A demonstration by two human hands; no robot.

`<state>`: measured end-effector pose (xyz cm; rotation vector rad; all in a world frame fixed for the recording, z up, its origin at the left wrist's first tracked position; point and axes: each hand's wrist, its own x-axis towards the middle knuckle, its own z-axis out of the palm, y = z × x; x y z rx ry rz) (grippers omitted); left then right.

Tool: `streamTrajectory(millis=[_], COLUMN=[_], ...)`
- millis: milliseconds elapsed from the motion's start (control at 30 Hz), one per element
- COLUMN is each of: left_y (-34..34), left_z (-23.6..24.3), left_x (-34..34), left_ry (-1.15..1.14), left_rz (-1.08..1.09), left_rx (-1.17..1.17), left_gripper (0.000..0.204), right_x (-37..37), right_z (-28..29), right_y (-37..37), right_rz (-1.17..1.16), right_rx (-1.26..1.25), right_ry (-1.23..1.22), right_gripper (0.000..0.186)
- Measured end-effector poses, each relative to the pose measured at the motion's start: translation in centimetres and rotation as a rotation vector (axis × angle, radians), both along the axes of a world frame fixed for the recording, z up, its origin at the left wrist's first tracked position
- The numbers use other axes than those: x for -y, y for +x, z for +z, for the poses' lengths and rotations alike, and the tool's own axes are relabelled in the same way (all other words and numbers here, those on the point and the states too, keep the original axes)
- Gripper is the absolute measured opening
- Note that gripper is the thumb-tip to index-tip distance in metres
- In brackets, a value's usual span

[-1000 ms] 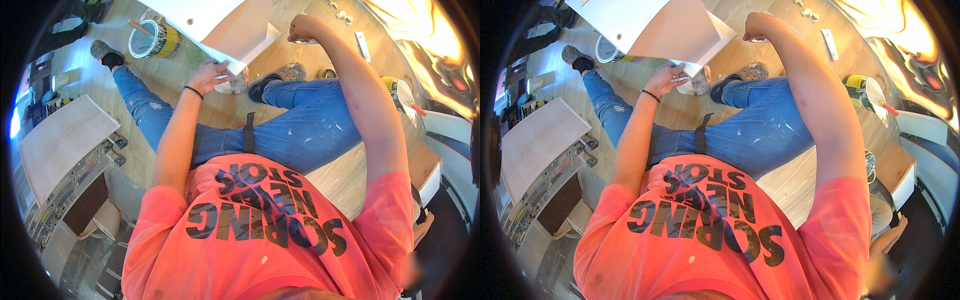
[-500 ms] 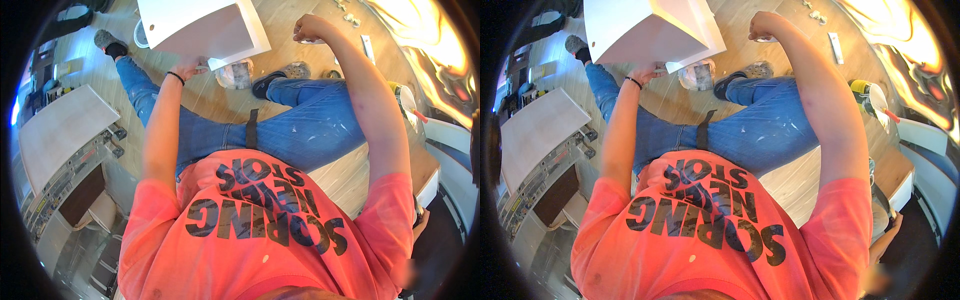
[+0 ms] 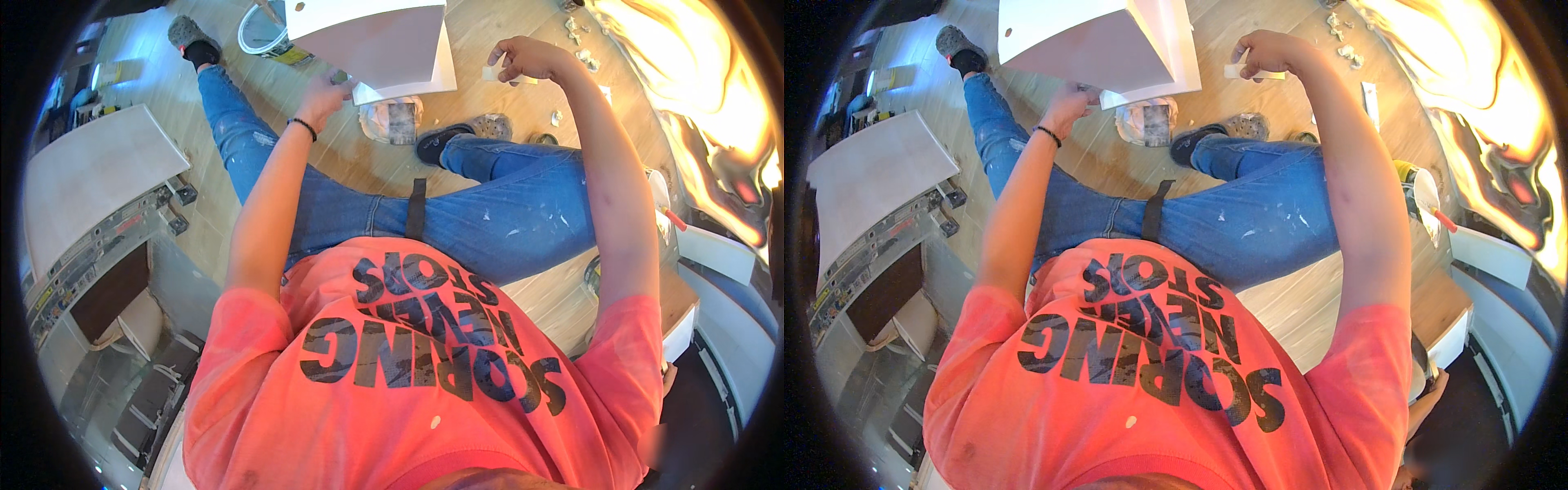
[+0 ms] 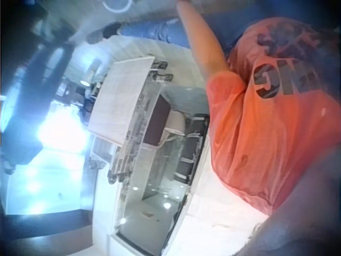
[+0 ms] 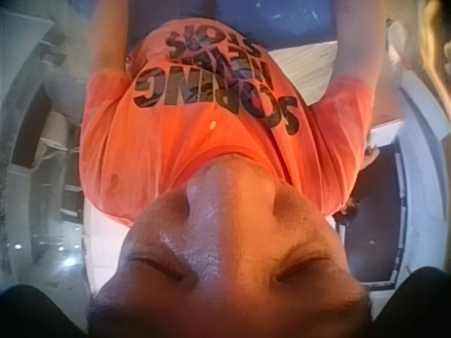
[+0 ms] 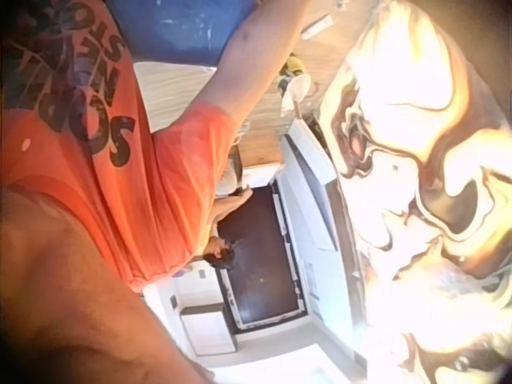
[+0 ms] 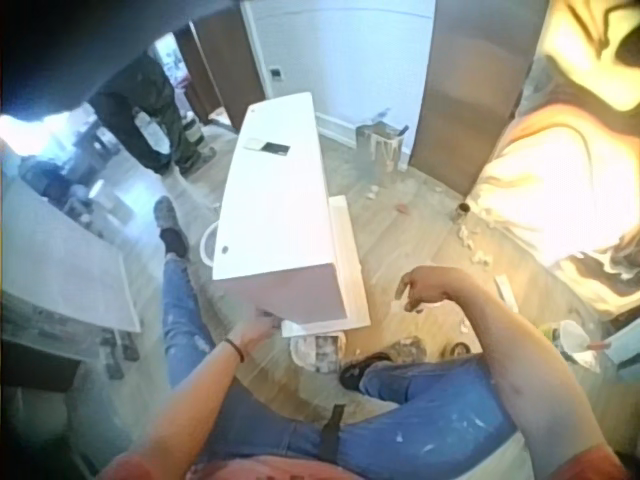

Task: The person is sitting on the floor applying white edge banding to the edges of a white cabinet. They carefully align and press the banding onto the edges, smoothing it down to ensure adhesion.

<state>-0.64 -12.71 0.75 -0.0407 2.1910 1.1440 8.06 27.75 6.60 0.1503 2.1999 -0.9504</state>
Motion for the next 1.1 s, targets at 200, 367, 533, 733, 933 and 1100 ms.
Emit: streamTrajectory(millis=[200, 367, 533, 733, 933, 1100], left_y=[7.0, 11.7, 11.4, 11.8, 12.1, 9.2], left_z=[5.9, 8.6, 8.6, 5.7, 4.6, 2.5], left_x=[-1.7, -6.8, -8.9, -9.4, -8.6, -3.6], left_ry=[-0.100, 0.339, 0.283, 0.458, 0.460, 0.403], left_rz=[-0.106, -0.193, -0.202, 0.008, 0.208, 0.364], left_rx=[-0.471, -0.264, -0.145, 0.118, 0.160, 0.123], left_gripper=[0.032, 0.030, 0.026, 0.016, 0.014, 0.014], right_x=[3.1, 7.2, 7.4, 8.2, 8.0, 4.3], right_z=[5.5, 6.2, 6.2, 5.7, 3.4, 1.7], right_y=[1.7, 2.3, 2.4, 2.8, 3.0, 2.3], right_rz=[0.017, 0.124, 0.084, 0.105, 0.253, 0.214], right_rx=[0.024, -0.003, -0.021, -0.035, -0.044, -0.009], right_ry=[-0.247, -0.361, -0.340, -0.191, 0.101, 0.134], right_gripper=[0.040, 0.031, 0.034, 0.040, 0.043, 0.049])
